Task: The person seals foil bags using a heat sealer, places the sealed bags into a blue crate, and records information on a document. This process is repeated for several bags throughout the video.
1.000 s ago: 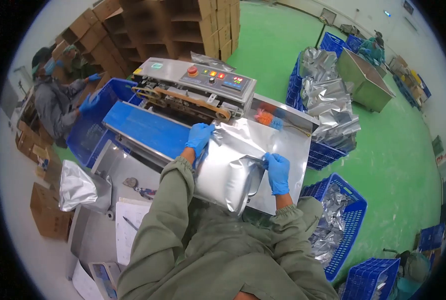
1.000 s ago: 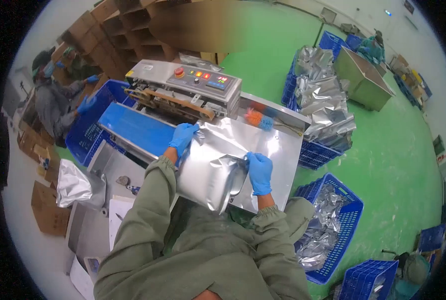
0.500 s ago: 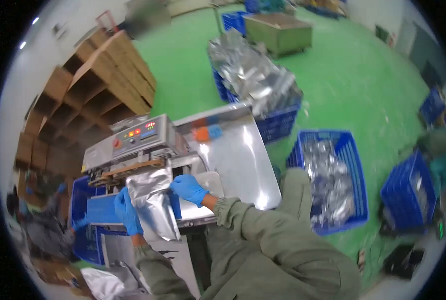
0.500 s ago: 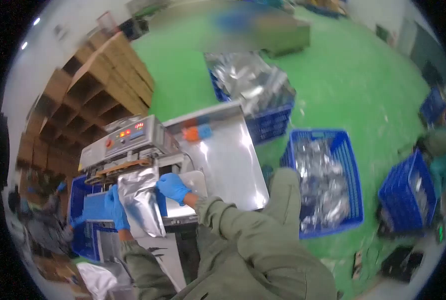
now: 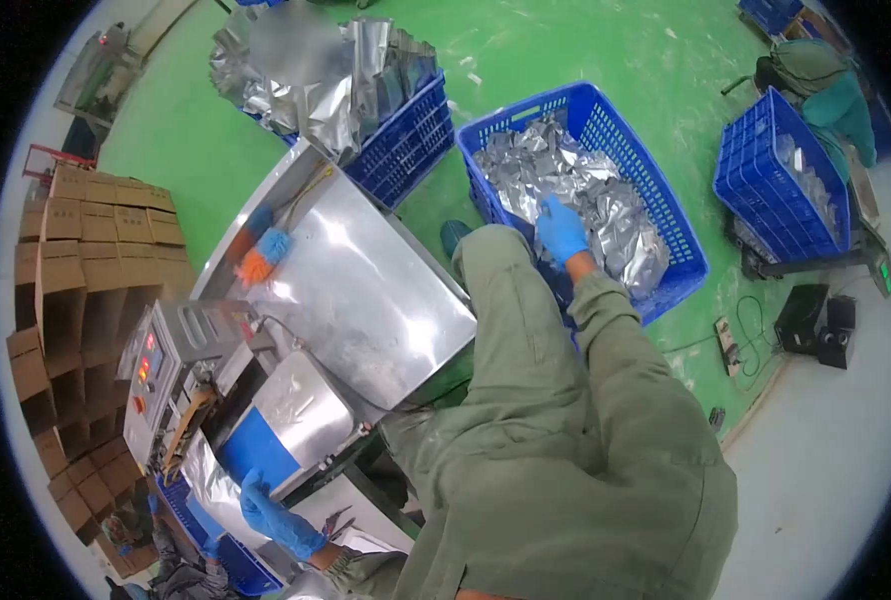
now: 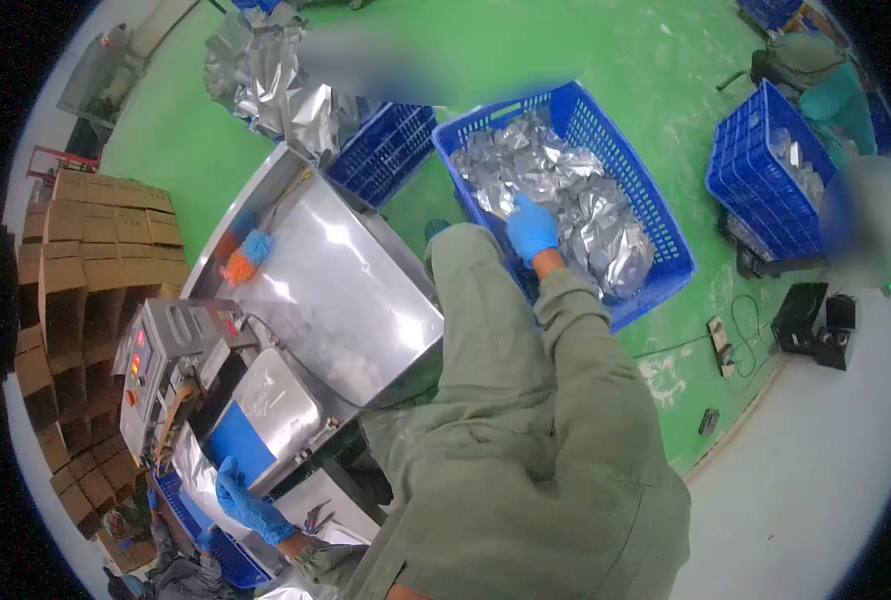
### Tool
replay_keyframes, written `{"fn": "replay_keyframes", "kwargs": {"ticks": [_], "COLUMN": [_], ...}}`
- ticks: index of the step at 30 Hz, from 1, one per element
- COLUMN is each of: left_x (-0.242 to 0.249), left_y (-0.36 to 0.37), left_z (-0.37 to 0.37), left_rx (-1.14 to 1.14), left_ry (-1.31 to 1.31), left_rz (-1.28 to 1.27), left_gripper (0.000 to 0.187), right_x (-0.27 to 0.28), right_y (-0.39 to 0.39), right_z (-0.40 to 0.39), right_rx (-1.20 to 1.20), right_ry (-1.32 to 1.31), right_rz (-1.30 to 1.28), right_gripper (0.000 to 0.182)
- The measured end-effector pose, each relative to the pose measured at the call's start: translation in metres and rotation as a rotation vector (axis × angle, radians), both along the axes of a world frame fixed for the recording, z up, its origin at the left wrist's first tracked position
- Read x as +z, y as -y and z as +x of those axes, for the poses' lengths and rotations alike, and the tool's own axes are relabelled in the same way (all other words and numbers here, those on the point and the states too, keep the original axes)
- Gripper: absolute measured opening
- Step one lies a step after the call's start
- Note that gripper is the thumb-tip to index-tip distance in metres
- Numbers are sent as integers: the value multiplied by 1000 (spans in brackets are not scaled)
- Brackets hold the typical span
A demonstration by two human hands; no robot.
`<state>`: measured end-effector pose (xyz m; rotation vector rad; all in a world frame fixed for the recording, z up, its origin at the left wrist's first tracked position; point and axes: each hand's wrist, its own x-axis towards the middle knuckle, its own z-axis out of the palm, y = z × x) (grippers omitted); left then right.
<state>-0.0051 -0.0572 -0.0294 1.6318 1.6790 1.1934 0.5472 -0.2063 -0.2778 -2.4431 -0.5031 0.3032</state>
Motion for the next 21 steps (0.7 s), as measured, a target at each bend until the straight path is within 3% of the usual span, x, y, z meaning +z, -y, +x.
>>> {"fn": "replay_keyframes", "kwargs": {"ticks": [6, 8, 9, 10, 18, 21], "left_x": [15, 21, 24, 27, 29, 29], "left_y": [-1, 5, 7, 10, 26, 31], "left_z": [73, 91, 98, 103, 73, 62], "left_rx": [-266, -232, -262, -295, -290, -255], "left_ry": [47, 70, 67, 59, 16, 36], "left_rz": [-1, 17, 30, 38, 62, 92], "left_gripper": [21, 16, 15, 14, 8, 8], "right_x": [-55, -110, -98, -134, -59, 88], "right_y": [-19, -27, -24, -21, 30, 16], "right_z": [34, 36, 27, 27, 18, 1], "right_rx": [498, 477, 447, 394, 712, 803], "right_ry": [-96, -123, -129, -111, 227, 354], "right_rz": [-475, -520, -525, -406, -278, -287], "right_gripper": [49, 40, 37, 34, 21, 22]}}
